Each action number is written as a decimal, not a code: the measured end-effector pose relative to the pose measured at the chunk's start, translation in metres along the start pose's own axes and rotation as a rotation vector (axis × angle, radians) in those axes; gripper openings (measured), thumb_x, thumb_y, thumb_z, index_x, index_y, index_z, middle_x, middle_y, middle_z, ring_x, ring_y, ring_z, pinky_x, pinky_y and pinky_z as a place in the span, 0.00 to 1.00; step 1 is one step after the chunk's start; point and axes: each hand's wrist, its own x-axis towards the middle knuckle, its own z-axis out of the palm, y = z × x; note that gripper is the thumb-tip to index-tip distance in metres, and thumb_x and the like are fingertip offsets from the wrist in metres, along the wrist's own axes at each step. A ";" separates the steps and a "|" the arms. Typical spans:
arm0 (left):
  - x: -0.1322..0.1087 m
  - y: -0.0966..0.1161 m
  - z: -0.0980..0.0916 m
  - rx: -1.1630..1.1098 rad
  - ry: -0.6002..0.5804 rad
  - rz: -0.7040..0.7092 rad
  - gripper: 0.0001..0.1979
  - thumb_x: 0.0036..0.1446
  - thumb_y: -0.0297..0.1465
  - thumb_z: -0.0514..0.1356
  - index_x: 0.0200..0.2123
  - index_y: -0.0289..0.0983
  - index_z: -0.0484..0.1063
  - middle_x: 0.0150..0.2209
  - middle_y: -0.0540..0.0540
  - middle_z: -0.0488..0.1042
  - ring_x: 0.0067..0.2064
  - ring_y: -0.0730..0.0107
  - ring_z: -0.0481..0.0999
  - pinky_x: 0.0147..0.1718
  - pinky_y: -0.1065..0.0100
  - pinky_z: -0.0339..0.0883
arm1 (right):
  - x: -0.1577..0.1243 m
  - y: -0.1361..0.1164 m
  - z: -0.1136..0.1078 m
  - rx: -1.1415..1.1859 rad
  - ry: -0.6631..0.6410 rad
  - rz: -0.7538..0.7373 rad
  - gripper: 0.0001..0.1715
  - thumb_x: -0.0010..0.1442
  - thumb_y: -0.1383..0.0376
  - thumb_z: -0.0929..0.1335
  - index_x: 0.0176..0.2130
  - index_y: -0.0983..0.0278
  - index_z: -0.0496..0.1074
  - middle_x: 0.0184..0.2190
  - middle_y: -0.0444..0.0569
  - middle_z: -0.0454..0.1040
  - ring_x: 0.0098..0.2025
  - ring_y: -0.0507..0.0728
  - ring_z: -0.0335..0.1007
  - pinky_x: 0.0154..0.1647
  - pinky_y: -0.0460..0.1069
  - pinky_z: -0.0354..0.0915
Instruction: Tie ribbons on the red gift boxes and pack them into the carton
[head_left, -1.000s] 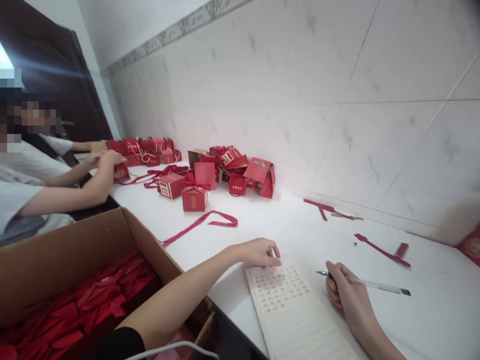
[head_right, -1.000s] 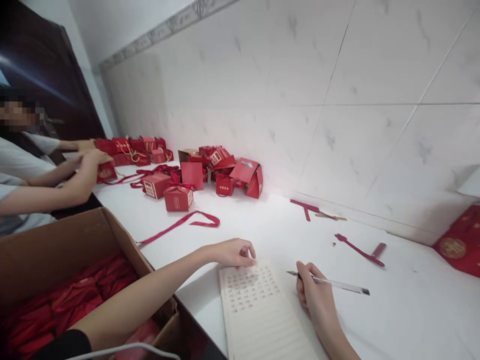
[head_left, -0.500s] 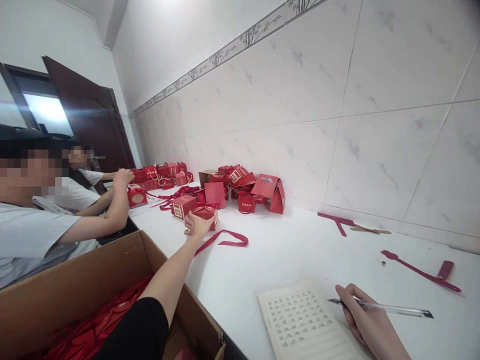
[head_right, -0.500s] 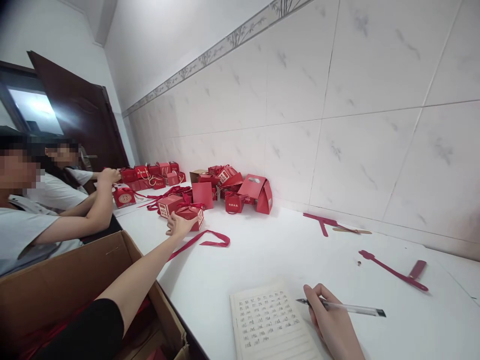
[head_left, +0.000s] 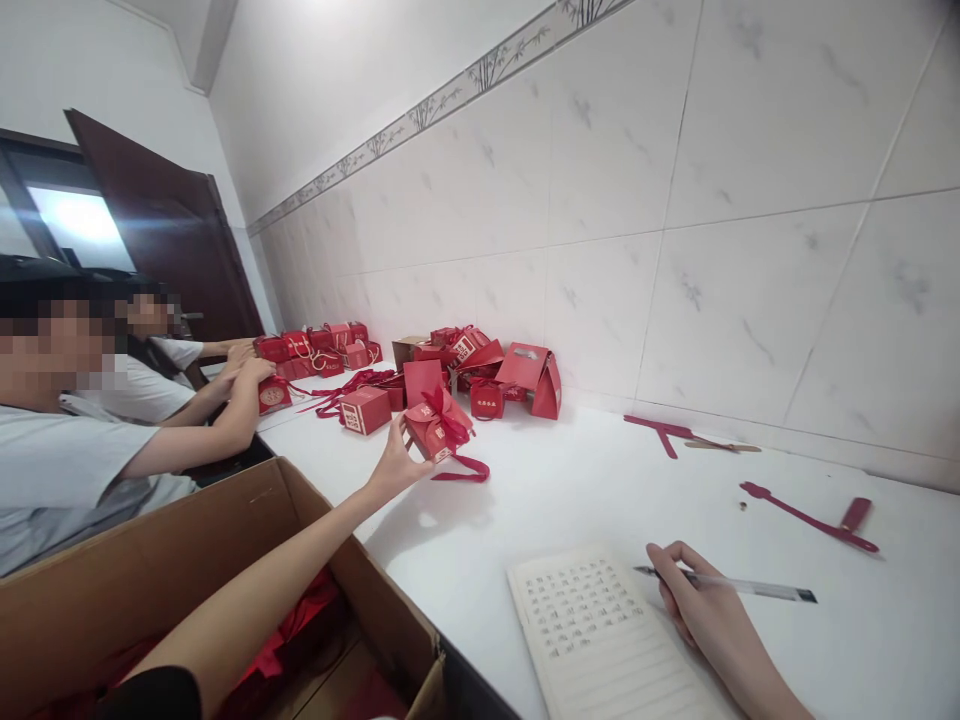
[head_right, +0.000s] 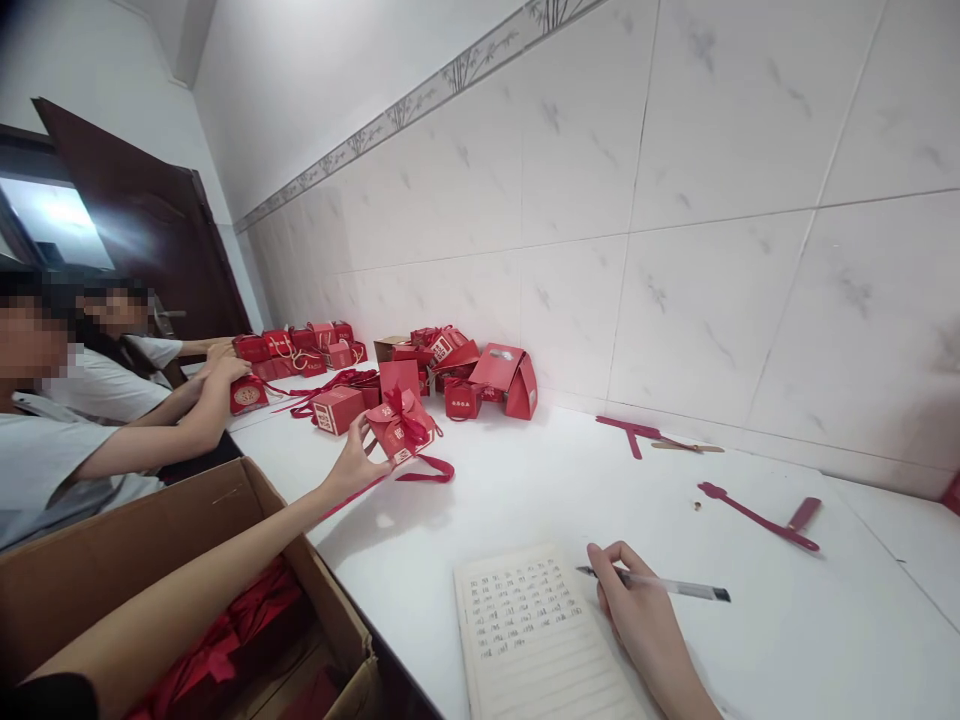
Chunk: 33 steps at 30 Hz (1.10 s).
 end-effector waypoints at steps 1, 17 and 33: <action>-0.009 0.005 -0.002 -0.025 -0.034 0.030 0.47 0.39 0.36 0.66 0.60 0.41 0.45 0.55 0.36 0.61 0.59 0.49 0.60 0.53 0.54 0.63 | -0.002 -0.002 0.000 -0.003 0.002 -0.006 0.26 0.49 0.42 0.63 0.23 0.61 0.56 0.12 0.36 0.55 0.14 0.47 0.44 0.17 0.43 0.47; -0.090 0.121 0.097 -0.786 -0.278 0.518 0.43 0.37 0.28 0.67 0.54 0.44 0.46 0.58 0.40 0.53 0.62 0.53 0.54 0.55 0.49 0.61 | -0.009 -0.017 -0.007 0.345 0.041 -0.341 0.30 0.53 0.40 0.65 0.36 0.64 0.68 0.38 0.56 0.73 0.44 0.64 0.70 0.26 0.49 0.72; -0.091 0.112 0.123 -0.806 -0.520 0.355 0.20 0.54 0.42 0.58 0.46 0.39 0.59 0.48 0.42 0.65 0.49 0.62 0.69 0.45 0.59 0.67 | 0.007 -0.010 -0.025 0.578 -0.106 -0.368 0.23 0.54 0.47 0.68 0.42 0.60 0.65 0.44 0.50 0.68 0.46 0.60 0.66 0.40 0.53 0.68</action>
